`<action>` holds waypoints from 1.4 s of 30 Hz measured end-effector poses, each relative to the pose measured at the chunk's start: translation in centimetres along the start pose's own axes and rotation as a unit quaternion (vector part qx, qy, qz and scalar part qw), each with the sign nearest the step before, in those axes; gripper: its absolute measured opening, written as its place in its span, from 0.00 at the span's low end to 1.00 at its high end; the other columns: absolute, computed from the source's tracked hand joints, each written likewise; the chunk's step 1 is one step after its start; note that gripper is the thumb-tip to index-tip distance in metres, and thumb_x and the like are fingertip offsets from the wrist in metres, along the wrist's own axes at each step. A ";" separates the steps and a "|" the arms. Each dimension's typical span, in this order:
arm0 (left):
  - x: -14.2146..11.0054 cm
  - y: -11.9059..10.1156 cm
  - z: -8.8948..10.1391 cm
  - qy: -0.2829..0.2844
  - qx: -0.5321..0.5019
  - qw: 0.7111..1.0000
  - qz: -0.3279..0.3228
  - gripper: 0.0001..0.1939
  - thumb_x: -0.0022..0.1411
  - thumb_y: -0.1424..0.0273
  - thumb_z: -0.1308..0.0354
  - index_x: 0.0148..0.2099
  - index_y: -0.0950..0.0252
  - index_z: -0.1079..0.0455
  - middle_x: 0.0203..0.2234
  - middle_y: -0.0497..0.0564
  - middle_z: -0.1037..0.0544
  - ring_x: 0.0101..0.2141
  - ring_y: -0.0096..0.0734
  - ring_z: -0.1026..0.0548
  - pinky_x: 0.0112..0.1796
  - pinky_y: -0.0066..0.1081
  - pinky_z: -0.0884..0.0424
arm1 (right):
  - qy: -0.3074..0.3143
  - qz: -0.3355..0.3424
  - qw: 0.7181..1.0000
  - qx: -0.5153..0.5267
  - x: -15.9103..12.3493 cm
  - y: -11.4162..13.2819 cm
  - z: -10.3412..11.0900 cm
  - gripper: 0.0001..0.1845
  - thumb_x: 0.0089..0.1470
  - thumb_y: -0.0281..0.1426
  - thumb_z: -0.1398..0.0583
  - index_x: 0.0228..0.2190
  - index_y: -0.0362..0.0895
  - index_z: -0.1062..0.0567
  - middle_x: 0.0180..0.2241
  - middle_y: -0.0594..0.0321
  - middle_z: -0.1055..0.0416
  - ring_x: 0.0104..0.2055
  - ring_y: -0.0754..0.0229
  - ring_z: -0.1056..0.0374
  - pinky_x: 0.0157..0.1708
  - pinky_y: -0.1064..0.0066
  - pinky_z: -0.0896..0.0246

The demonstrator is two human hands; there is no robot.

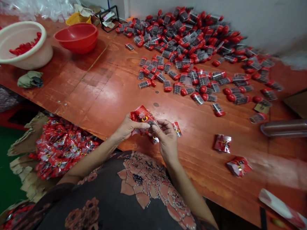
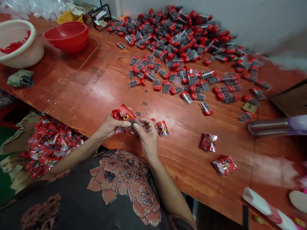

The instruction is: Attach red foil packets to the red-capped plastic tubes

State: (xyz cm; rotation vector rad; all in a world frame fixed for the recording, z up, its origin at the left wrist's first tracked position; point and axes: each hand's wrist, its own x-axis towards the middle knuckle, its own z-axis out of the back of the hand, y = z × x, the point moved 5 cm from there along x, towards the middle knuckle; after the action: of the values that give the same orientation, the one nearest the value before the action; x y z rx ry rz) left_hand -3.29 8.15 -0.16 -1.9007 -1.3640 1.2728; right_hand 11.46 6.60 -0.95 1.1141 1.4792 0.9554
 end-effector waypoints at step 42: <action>2.5 2.3 2.0 -0.092 -0.115 0.989 0.026 0.23 0.45 0.77 0.29 0.46 0.63 0.24 0.34 0.53 0.18 0.33 0.33 0.20 0.36 0.32 0.24 | -0.011 0.146 0.944 -0.294 3.3 0.8 2.0 0.19 0.53 0.40 0.36 0.48 0.52 0.24 0.40 0.59 0.28 0.36 0.57 0.32 0.41 0.61 0.34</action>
State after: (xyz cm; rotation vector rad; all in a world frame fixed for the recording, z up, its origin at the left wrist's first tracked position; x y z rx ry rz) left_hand -3.75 9.30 -3.92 -2.0220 -1.6268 1.3976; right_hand 13.36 10.07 -1.43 0.8981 0.9175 1.4672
